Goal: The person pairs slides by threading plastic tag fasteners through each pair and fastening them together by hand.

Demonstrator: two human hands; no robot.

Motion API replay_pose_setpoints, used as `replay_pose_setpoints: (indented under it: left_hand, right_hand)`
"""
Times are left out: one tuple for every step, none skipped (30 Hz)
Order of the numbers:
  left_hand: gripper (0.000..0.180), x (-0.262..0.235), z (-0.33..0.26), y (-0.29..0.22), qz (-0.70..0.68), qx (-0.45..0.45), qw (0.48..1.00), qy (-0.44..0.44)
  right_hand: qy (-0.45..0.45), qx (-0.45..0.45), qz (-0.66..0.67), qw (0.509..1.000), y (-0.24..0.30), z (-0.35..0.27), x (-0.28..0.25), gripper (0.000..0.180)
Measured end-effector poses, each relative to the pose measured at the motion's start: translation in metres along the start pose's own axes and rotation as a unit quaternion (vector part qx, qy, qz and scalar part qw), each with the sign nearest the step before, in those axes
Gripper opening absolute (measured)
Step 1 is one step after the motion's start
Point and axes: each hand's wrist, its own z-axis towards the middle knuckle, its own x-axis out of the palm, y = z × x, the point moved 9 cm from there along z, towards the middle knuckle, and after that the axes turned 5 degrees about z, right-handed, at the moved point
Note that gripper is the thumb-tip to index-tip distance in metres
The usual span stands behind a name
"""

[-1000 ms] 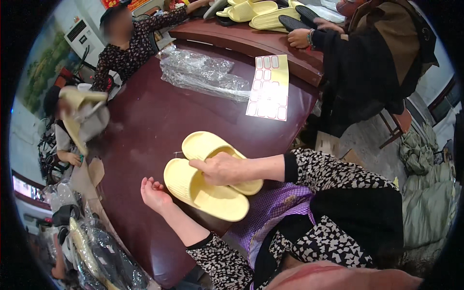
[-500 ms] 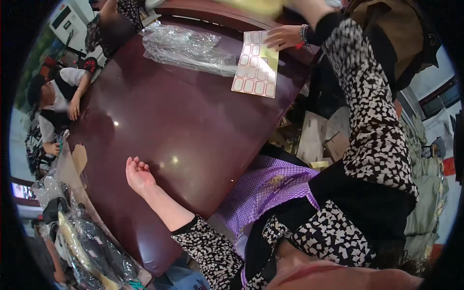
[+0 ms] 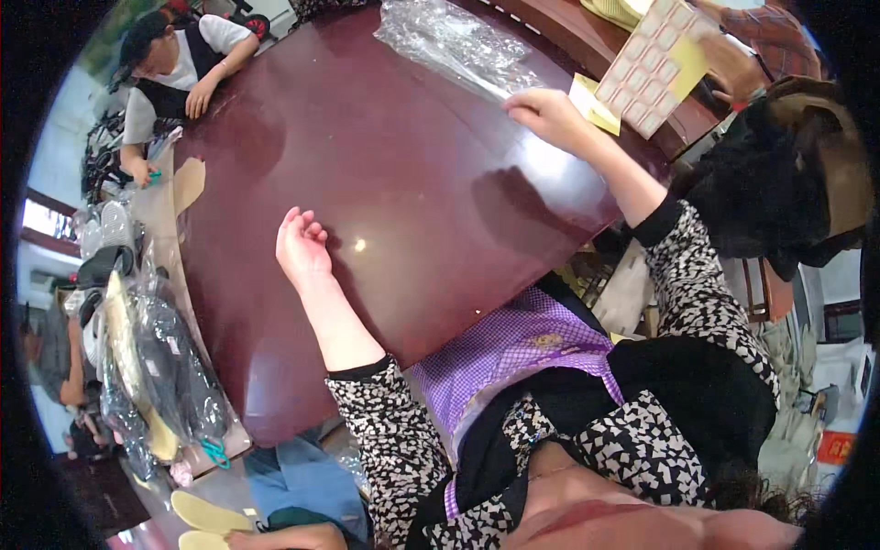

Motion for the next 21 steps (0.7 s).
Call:
replay_pose_setpoints:
  left_hand:
    - [0.025, -0.004, 0.000, 0.000, 0.002, -0.003, 1.000, -0.004]
    - [0.025, -0.002, 0.000, 0.000, 0.004, -0.002, 1.000, 0.002]
    - [0.025, 0.001, 0.001, 0.000, 0.006, -0.003, 1.000, 0.010]
    - [0.025, 0.005, 0.001, 0.001, 0.008, -0.006, 1.000, 0.020]
    - [0.025, 0.007, 0.001, 0.002, 0.008, -0.015, 1.000, 0.023]
    - [0.024, 0.006, 0.001, 0.000, 0.010, -0.013, 1.000, 0.018]
    - [0.023, 0.005, 0.003, -0.002, 0.013, -0.009, 1.000, 0.014]
    - [0.023, 0.005, 0.004, -0.003, 0.015, -0.005, 1.000, 0.009]
    - [0.023, 0.006, 0.004, -0.002, 0.015, -0.011, 1.000, 0.013]
    - [0.023, 0.007, 0.004, -0.003, 0.013, -0.012, 1.000, 0.016]
    - [0.022, 0.008, 0.003, -0.004, 0.010, -0.011, 1.000, 0.019]
    - [0.022, 0.006, 0.004, -0.004, 0.008, -0.009, 1.000, 0.023]
    - [0.022, 0.005, 0.005, -0.003, 0.010, -0.011, 1.000, 0.026]
    - [0.023, 0.004, 0.006, -0.001, 0.016, -0.011, 0.999, 0.028]
    - [0.024, 0.003, 0.007, -0.001, 0.021, -0.010, 0.999, 0.029]
    - [0.025, 0.003, 0.008, 0.000, 0.027, -0.009, 0.999, 0.030]
    - [0.025, 0.002, 0.007, 0.000, 0.028, -0.009, 0.999, 0.031]
    - [0.025, 0.002, 0.007, -0.001, 0.028, -0.008, 0.999, 0.030]
    - [0.025, 0.001, 0.007, -0.001, 0.028, -0.007, 0.999, 0.029]
    - [0.025, 0.000, 0.007, -0.002, 0.028, -0.006, 0.999, 0.028]
    - [0.025, 0.000, 0.007, -0.001, 0.028, -0.006, 0.999, 0.029]
  right_hand:
    - [-0.024, 0.015, -0.008, 1.000, -0.004, -0.008, 0.003, 0.015]
    - [-0.048, 0.032, -0.019, 0.998, -0.011, -0.017, 0.000, 0.016]
    - [-0.072, 0.050, -0.032, 0.996, -0.020, -0.026, -0.004, 0.016]
    - [-0.070, 0.058, -0.036, 0.995, -0.029, -0.035, -0.005, 0.016]
    - [-0.114, 0.078, -0.067, 0.988, -0.042, -0.046, -0.016, 0.016]
    - [-0.158, 0.098, -0.101, 0.977, -0.054, -0.057, -0.028, 0.017]
    - [-0.201, 0.116, -0.133, 0.963, -0.063, -0.067, -0.039, 0.017]
    - [-0.200, 0.123, -0.139, 0.962, -0.072, -0.075, -0.042, 0.017]
    - [-0.214, 0.116, -0.164, 0.956, -0.075, -0.080, -0.046, 0.018]
    - [-0.228, 0.108, -0.188, 0.949, -0.077, -0.085, -0.052, 0.018]
    - [-0.241, 0.099, -0.212, 0.942, -0.078, -0.088, -0.057, 0.019]
    - [-0.242, 0.103, -0.214, 0.941, -0.082, -0.089, -0.059, 0.019]
    - [-0.235, 0.109, -0.236, 0.937, -0.086, -0.088, -0.059, 0.019]
    - [-0.227, 0.115, -0.258, 0.932, -0.090, -0.086, -0.059, 0.018]
    - [-0.220, 0.120, -0.279, 0.927, -0.093, -0.085, -0.059, 0.018]
    - [-0.222, 0.122, -0.279, 0.926, -0.095, -0.085, -0.059, 0.018]
    - [-0.213, 0.115, -0.298, 0.924, -0.093, -0.081, -0.055, 0.017]
    - [-0.203, 0.108, -0.316, 0.920, -0.091, -0.079, -0.051, 0.017]
    - [-0.193, 0.101, -0.335, 0.917, -0.089, -0.077, -0.049, 0.016]
    - [-0.194, 0.101, -0.334, 0.917, -0.088, -0.077, -0.050, 0.016]
    - [-0.172, 0.112, -0.326, 0.923, -0.089, -0.078, -0.048, 0.015]
